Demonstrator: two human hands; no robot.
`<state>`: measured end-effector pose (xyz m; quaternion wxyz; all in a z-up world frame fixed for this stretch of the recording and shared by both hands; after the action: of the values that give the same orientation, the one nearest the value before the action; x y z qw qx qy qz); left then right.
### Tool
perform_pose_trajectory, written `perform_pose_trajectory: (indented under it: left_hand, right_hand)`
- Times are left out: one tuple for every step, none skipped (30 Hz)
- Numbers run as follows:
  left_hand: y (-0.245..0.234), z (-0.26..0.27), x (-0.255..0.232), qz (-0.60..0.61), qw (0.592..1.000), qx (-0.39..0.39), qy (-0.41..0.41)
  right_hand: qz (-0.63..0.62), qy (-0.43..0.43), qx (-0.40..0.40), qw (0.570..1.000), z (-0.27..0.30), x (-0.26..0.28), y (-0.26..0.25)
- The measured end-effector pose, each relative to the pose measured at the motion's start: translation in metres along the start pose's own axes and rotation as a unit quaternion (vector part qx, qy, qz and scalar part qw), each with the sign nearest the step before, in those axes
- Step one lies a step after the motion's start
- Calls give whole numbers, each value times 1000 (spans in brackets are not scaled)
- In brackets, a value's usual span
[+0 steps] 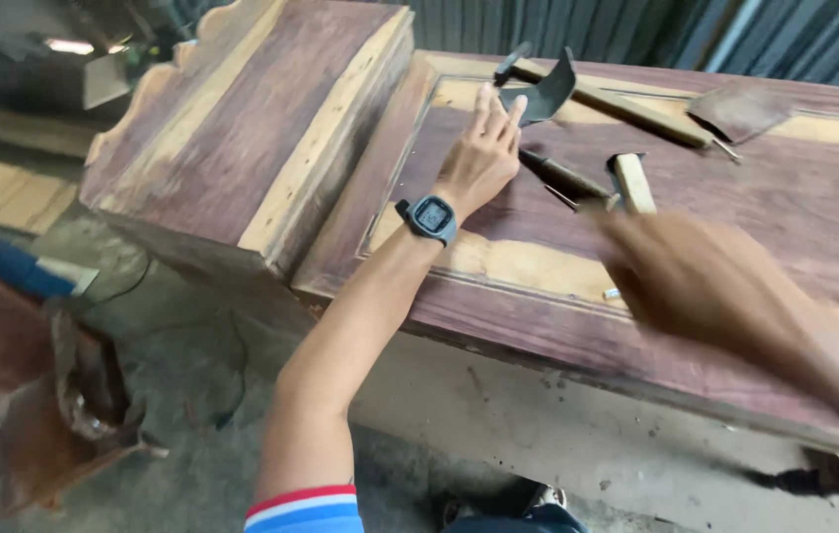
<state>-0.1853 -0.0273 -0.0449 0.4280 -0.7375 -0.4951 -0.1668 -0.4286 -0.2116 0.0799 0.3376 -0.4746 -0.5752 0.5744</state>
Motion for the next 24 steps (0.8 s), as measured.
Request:
perform_pose_trajectory:
  left_hand:
    - [-4, 1, 0, 12, 999, -46, -11]
    - [-3, -1, -5, 16, 998, -51, -10]
    - [-3, -2, -6, 31, 996, -83, -13]
    - [-3, -3, -8, 46, 992, -114, -16]
    - [-9, -5, -8, 43, 992, -114, -15]
    - [-15, -6, -7, 31, 993, -113, -31]
    - [-21, -8, -7, 19, 993, -111, -48]
    - [-22, -11, -2, 15, 993, -110, -47]
    - [-23, -10, -2, 26, 992, -122, -37]
    - [-24, -10, -2, 36, 990, -134, -27]
    - [-21, -8, -2, 38, 990, -129, -29]
    - [-18, -7, -2, 30, 991, -123, -30]
    - [-15, -8, 0, 21, 992, -119, -28]
    - [-14, -6, 1, 20, 993, -117, -27]
    - [-12, -4, 1, 33, 993, -109, -19]
    - [-11, -3, 0, 46, 994, -102, -10]
    - [-29, -3, 4, 43, 994, -100, -10]
    - [-46, -2, 6, 17, 995, -87, 54]
    - [-64, 5, 10, -12, 991, -66, 115]
    - [-69, 10, 16, -17, 992, -57, 112]
    - [-74, 20, 24, -9, 988, -26, 154]
    - [-81, 29, 32, -1, 981, 5, 194]
    - [-91, 36, 49, -7, 982, 19, 189]
    - [-102, 42, 66, -23, 982, 16, 185]
  right_hand:
    - [-36, 56, 84, 994, -39, 7, -6]
    - [-33, 62, 86, 994, -67, 2, 4]
    - [-108, 99, 54, 988, -97, -3, 14]
    - [-182, 136, 22, 974, -126, -9, 23]
    - [-183, 134, 19, 974, -137, -5, 16]
    - [-323, 200, 55, 923, -147, -1, 11]
    - [-457, 257, 92, 846, -157, 2, 6]
    - [-459, 254, 90, 847, -173, -4, 16]
    - [-512, 258, 66, 817, -187, -9, 31]
    - [-563, 261, 43, 783, -202, -14, 46]
    - [-564, 261, 48, 782, -213, -12, 54]
    - [-563, 259, 17, 785, -223, -11, 62]
    - [-563, 256, -18, 786, -233, -11, 67]
    - [-565, 255, -16, 785, -247, -16, 78]
    - [-583, 228, -72, 777, -259, -21, 91]
    - [-598, 200, -128, 765, -271, -26, 103]
    - [-600, 197, -127, 765, -282, -33, 102]
    - [-607, 209, -147, 752, -292, -40, 100]
    - [-617, 216, -162, 739, -306, -39, 101]
    - [-623, 208, -156, 738, -314, -44, 102]
    - [-620, 239, -103, 740, -327, -43, 101]
    - [-615, 270, -50, 740, -340, -42, 100]
    - [-619, 257, -41, 741, -336, -26, 82]
    - [-596, 257, -2, 761, -331, -12, 63]
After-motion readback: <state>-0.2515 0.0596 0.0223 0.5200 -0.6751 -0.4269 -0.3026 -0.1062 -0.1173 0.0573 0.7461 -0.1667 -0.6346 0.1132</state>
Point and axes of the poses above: each hand's wrist, its own z-axis away from the middle knuckle, its own y-axis out of the palm, x = y × z, the point moved 1 cm from there along -z, towards the middle knuckle, and after that the axes turned 6 degrees about z, right-handed, at the moved point
